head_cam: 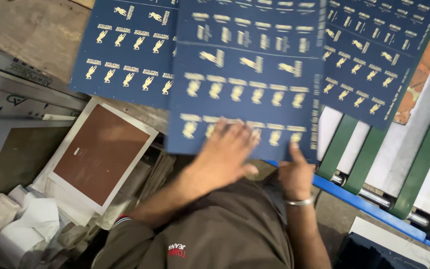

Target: The person repeatedly picks up blue printed sheets from a wooden table and feeds them into a blue machine with rollers. The person handles the sheets one at a time, placing them onto the machine's conveyor belt to be processed.

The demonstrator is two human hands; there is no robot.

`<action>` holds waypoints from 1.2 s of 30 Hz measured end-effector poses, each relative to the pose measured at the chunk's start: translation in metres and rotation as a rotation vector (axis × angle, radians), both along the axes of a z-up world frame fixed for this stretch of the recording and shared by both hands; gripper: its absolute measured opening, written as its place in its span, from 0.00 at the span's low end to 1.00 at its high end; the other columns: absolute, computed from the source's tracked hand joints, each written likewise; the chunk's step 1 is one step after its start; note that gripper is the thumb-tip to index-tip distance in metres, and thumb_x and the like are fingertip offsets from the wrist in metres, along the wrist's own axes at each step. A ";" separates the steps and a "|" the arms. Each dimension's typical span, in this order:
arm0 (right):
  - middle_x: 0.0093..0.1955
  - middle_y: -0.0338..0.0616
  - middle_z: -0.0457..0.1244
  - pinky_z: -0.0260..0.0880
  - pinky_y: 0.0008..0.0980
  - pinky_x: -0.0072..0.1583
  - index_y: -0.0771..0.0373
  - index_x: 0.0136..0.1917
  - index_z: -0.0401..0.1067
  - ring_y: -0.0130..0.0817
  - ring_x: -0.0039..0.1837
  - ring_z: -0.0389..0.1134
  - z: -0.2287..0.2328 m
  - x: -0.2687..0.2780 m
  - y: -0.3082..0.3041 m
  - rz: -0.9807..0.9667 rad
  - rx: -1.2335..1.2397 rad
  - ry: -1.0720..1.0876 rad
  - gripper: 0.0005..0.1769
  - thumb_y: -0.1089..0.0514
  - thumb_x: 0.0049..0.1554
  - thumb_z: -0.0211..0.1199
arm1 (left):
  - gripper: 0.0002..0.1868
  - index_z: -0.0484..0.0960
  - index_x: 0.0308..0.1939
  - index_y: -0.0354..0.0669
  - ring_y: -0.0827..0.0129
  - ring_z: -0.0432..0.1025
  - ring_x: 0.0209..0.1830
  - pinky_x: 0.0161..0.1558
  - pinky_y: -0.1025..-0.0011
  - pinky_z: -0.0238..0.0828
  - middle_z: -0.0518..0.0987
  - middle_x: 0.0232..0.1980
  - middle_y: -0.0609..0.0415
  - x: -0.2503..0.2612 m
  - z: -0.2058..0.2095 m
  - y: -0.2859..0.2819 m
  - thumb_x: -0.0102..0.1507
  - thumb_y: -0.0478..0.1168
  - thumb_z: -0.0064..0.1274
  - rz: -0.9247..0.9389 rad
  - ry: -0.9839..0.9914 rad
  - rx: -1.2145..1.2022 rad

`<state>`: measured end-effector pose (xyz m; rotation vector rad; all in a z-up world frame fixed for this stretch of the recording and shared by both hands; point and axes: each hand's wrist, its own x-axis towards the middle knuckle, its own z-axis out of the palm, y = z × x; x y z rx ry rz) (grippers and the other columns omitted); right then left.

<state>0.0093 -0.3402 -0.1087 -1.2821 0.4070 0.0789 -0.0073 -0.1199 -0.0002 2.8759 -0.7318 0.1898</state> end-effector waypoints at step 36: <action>0.62 0.49 0.66 0.77 0.37 0.60 0.67 0.65 0.63 0.40 0.60 0.72 -0.097 -0.020 -0.138 -0.664 0.128 -0.142 0.19 0.69 0.61 0.60 | 0.28 0.81 0.59 0.40 0.58 0.74 0.60 0.58 0.58 0.70 0.80 0.61 0.50 0.019 -0.005 0.123 0.56 0.44 0.65 0.236 -0.213 0.008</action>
